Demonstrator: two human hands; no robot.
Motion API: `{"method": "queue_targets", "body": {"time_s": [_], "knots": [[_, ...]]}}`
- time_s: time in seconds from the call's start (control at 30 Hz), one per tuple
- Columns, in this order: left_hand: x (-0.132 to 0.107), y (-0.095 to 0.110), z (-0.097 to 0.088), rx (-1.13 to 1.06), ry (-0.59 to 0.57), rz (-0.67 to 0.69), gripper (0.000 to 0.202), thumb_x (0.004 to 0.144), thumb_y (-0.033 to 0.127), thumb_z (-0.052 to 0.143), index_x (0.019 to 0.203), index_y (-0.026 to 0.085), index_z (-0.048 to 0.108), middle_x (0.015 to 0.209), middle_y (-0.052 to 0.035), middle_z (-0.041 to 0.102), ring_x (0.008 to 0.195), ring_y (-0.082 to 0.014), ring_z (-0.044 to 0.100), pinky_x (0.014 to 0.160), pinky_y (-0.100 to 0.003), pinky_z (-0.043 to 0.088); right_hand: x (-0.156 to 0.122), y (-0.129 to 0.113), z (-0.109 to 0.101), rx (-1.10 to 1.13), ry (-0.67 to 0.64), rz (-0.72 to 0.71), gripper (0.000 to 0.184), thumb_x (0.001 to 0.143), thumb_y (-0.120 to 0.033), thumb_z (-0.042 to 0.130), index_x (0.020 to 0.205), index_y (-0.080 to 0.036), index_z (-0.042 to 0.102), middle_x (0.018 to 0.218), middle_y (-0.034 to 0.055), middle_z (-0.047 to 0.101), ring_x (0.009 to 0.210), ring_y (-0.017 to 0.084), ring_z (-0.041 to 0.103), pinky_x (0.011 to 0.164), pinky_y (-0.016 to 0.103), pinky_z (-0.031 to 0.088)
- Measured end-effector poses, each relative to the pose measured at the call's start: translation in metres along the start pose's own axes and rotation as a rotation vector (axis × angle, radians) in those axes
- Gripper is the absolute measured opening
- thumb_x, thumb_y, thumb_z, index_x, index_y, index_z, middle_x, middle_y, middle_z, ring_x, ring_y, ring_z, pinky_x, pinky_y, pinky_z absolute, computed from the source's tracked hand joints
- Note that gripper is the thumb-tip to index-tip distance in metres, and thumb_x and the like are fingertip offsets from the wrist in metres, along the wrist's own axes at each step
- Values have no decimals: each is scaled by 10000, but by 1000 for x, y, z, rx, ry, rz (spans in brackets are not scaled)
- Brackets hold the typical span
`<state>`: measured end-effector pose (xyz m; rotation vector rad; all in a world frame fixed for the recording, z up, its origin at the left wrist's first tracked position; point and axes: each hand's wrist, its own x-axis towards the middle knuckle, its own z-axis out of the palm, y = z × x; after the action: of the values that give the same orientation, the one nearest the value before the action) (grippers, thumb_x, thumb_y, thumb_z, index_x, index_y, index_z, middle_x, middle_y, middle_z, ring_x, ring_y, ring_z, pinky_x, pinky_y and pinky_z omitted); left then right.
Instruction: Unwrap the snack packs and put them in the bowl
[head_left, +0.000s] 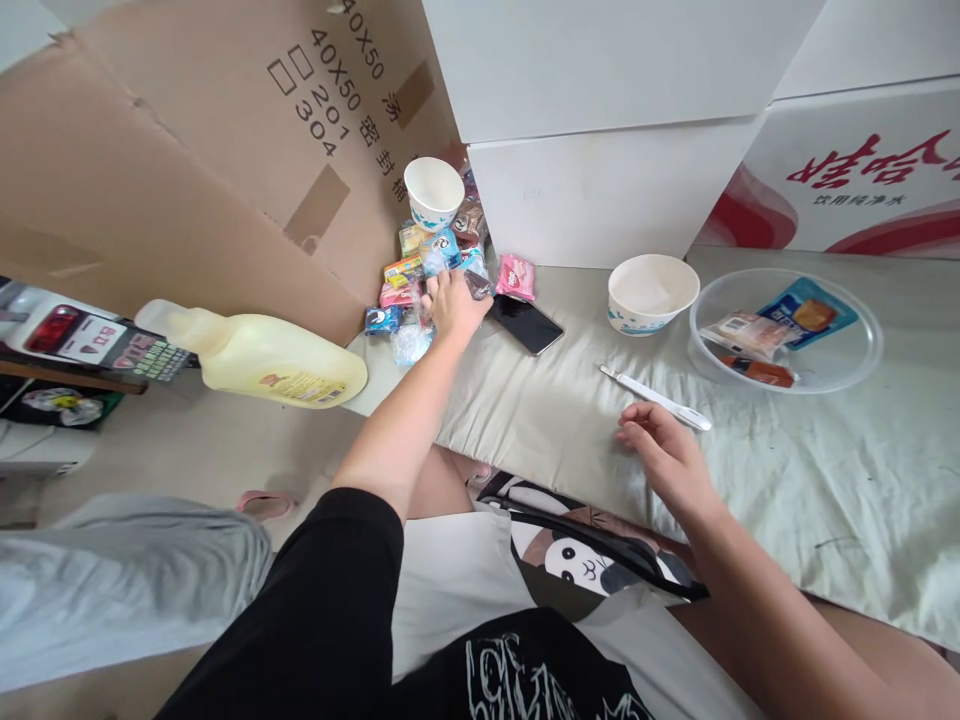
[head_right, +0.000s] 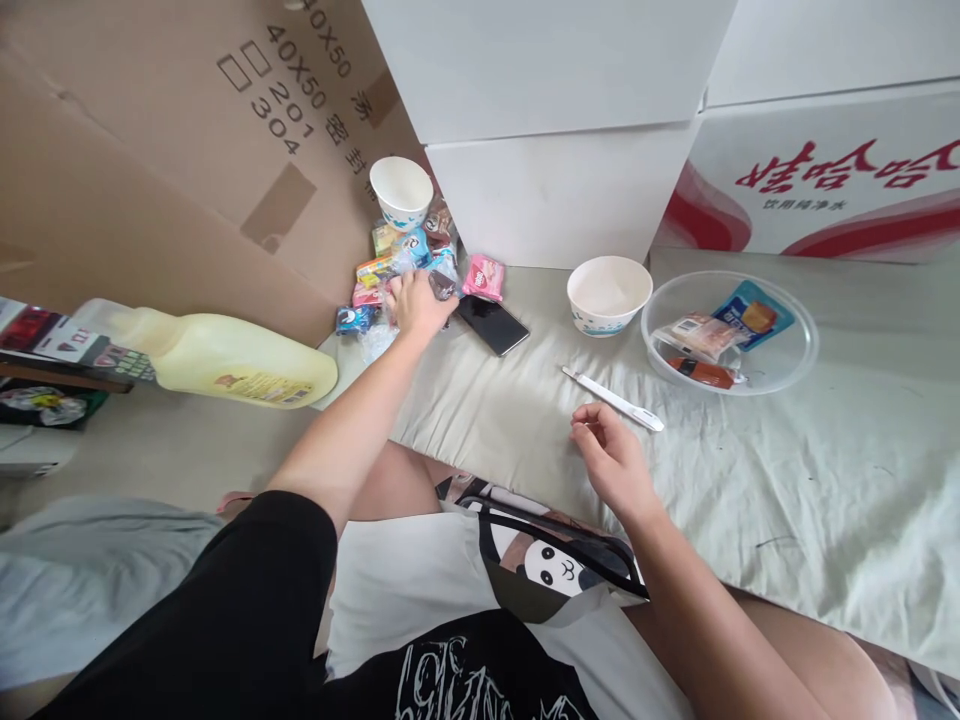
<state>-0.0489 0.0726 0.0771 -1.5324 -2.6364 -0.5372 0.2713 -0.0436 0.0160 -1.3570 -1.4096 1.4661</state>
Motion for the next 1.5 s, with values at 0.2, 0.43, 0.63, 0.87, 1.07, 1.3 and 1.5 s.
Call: {"method": "queue_targets", "body": {"time_s": [0.2,0.43,0.63,0.87,1.07,1.3,1.5], "knots": [[-45,-2,-24,-623,61,82,529,729,317,755,1231,238,608,1423,-116,569,1405,-318,473,1176,-453,375,-2,-6,-1,-75,11,-60,235,876,-451,554,937,-227,586,848,34,649,748,205,650,721,367,507],[-109,-13,-21,-1698,-618,-332,585,640,317,655,1220,242,667,951,-38,755,1040,-295,721,960,-450,538,10,-6,-20,-705,339,-470,193,881,-293,527,1009,-216,649,1089,141,711,1004,309,636,932,482,470],[-114,1,5,-1825,-827,-479,544,653,189,645,1193,245,685,933,-10,771,979,-247,737,936,-416,541,22,14,-25,-997,288,-317,342,915,-326,508,1179,-185,675,1154,184,698,1062,378,607,882,535,469],[-111,10,31,-1851,-1024,-614,463,787,301,605,1243,271,675,978,-44,758,864,-233,714,726,-349,523,19,3,-19,-663,241,-312,245,948,-359,478,1045,-227,661,872,91,691,779,242,626,722,388,476],[-110,7,39,-1952,-1139,-560,536,706,454,732,1198,247,680,921,-59,728,772,-198,661,558,-261,446,17,-12,-4,-276,114,-14,271,975,-445,447,944,-229,607,533,-33,509,488,157,472,515,311,375],[-108,25,44,-1810,-955,-515,588,731,305,783,1294,278,613,1170,-58,735,1135,-277,681,936,-433,576,22,-11,10,-68,57,70,295,971,-507,486,957,-227,576,533,-50,513,456,132,455,474,290,348],[-112,27,38,-1752,-990,-312,811,644,344,841,1397,383,542,1353,-39,680,1277,-318,626,998,-480,552,13,-18,11,-202,138,-106,260,992,-448,457,982,-237,609,572,-32,540,510,158,519,579,332,427]]}}
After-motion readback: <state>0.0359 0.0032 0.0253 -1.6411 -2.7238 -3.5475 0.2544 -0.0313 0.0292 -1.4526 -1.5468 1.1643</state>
